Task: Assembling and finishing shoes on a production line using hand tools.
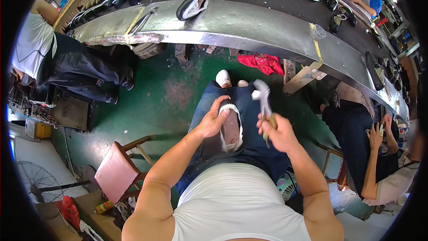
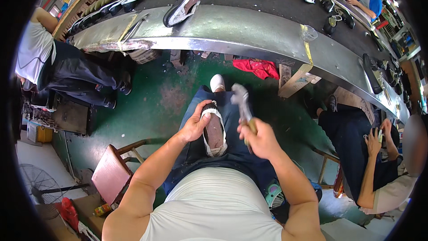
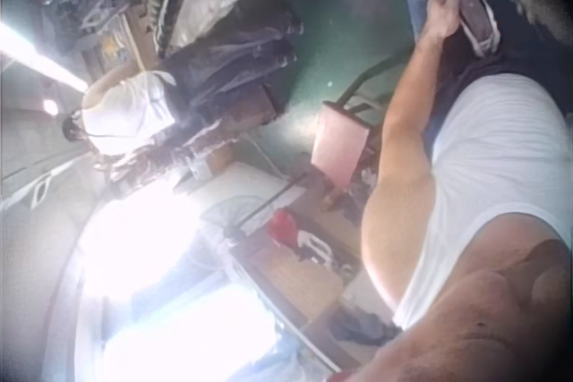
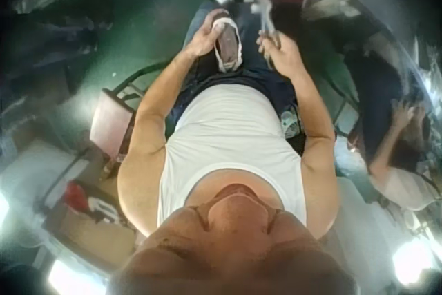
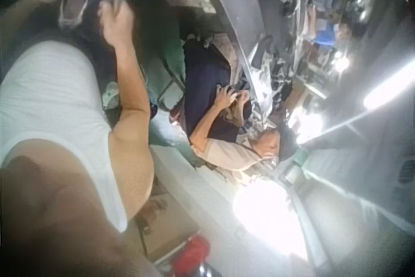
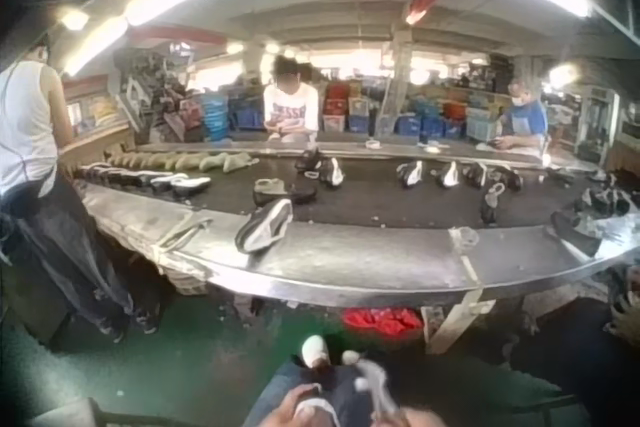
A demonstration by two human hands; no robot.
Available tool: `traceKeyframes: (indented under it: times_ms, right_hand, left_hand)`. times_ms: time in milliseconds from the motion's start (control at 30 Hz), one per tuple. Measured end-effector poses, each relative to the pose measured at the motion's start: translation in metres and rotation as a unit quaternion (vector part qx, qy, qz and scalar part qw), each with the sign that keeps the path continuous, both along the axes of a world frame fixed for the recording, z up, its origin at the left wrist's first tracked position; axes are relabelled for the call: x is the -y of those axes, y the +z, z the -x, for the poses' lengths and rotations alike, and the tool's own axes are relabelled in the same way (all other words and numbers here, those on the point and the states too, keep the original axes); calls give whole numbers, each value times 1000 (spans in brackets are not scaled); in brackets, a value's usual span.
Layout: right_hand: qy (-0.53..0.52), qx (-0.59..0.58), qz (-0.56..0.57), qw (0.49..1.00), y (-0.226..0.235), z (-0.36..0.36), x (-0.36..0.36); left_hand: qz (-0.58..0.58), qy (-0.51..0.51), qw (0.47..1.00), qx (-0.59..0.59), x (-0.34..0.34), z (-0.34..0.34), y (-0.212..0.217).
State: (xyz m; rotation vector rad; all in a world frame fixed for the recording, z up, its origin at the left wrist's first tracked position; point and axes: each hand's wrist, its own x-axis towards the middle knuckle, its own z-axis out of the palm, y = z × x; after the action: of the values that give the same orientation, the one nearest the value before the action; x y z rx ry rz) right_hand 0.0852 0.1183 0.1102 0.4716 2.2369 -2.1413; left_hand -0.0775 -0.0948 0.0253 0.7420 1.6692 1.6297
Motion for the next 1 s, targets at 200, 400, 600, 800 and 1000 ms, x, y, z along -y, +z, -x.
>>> traceKeyframes:
  times_ms: [200,400,600,800,1000]
  right_hand:
    - [78,122,78,986,-38,-25,34]
    - [22,84,169,982,-46,-14,58]
    - [-43,97,371,923,-32,-4,55]
    - [-191,-180,121,957,82,39,-37]
    - [85,97,65,989,-8,-14,9]
  left_hand:
    - [49,16,997,-62,-10,3,-10]
    - [71,-25,994,-81,-1,8,3]
    - [84,-13,991,-100,-4,9,-5]
    - [88,-13,994,-61,11,0,-8]
    - [85,28,995,-36,5,6,-16]
